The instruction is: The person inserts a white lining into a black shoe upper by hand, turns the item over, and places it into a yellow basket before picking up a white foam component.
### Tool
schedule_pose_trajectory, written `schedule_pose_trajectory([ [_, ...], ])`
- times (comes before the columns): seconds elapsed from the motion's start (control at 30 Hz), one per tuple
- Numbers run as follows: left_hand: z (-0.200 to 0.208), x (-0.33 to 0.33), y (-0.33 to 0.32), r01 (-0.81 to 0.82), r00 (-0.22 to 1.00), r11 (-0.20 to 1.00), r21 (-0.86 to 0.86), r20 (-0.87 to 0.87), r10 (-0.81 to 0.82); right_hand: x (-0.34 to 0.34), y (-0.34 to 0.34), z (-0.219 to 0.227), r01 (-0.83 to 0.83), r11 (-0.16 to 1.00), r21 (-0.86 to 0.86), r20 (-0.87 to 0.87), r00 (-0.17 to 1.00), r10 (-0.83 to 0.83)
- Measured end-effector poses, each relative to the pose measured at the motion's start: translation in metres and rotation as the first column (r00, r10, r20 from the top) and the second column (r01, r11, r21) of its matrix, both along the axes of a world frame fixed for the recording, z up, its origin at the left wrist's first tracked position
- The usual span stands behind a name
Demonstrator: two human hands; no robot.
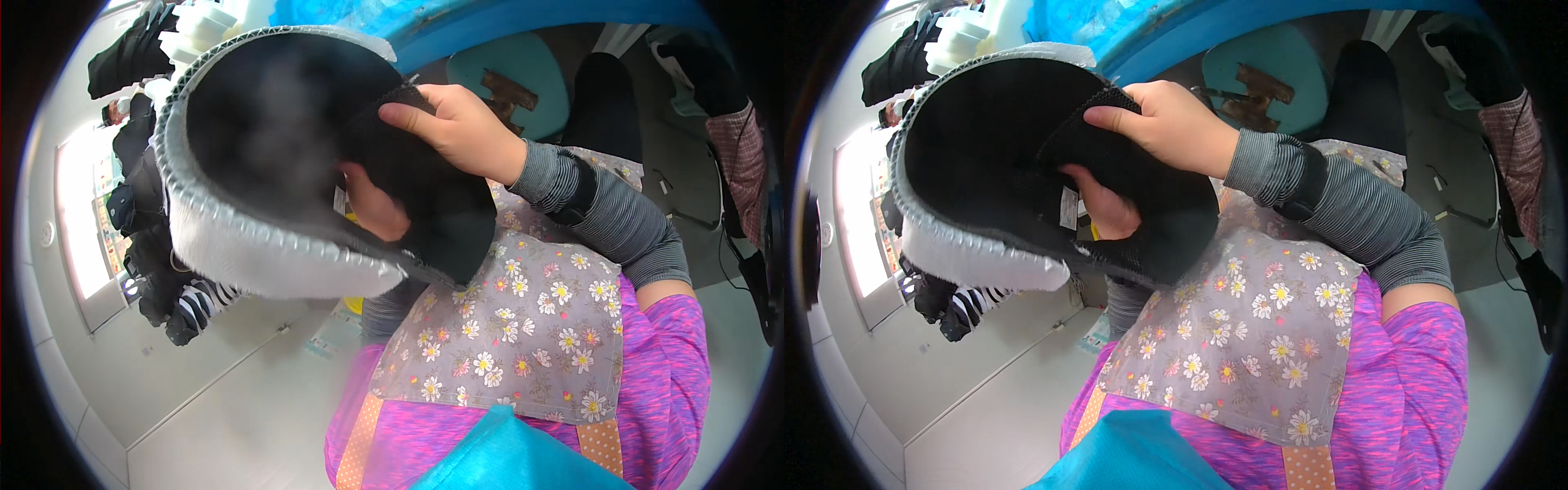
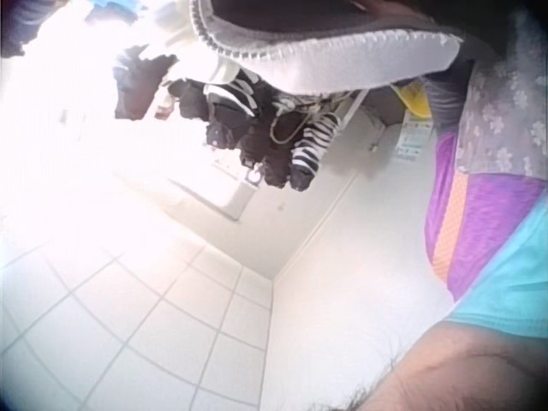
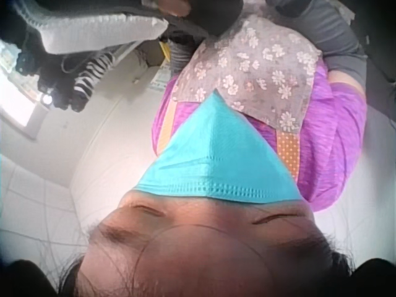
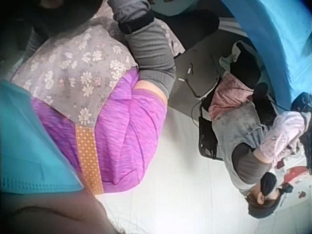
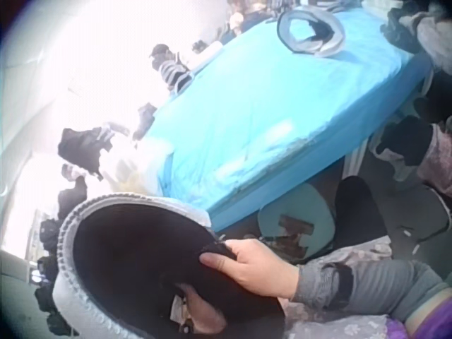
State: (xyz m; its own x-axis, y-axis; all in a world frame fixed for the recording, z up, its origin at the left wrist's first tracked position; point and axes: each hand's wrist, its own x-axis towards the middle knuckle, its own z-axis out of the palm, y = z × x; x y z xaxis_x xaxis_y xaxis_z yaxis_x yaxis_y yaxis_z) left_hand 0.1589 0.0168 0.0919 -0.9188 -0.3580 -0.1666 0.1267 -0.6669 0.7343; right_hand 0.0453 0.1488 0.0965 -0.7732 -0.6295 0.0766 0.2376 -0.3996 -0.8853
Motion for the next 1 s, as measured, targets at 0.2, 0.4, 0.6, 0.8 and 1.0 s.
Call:
schedule_pose_trajectory([
  [0.2, 0.017, -0.007, -0.002, -0.247, 0.944, 0.786, -0.566, 0.043, 0.328, 0.007, -0.006, -0.001, 0.222, 0.963, 0.153, -0.418, 0.898, -0.141],
  [0.4, 0.031, -0.013, 0.007, -0.179, 0.954, 0.931, -0.318, 0.175, 0.243, 0.011, -0.009, 0.021, 0.156, 0.988, 0.025, -0.121, 0.981, -0.151],
  [0.6, 0.024, -0.011, 0.009, -0.116, 0.976, 0.953, -0.281, 0.146, 0.162, 0.009, -0.004, 0.023, 0.261, 0.956, 0.138, -0.143, 0.960, -0.241],
  [0.8, 0.016, -0.001, 0.000, -0.075, 0.995, 0.927, -0.369, 0.033, 0.094, 0.007, -0.007, 0.020, 0.180, 0.974, -0.137, -0.219, 0.954, -0.207],
  [1.0, 0.020, -0.008, -0.003, -0.054, 0.991, 0.969, -0.240, 0.105, 0.081, 0.013, -0.004, 0.004, 0.069, 0.994, 0.087, -0.251, 0.967, -0.045],
])
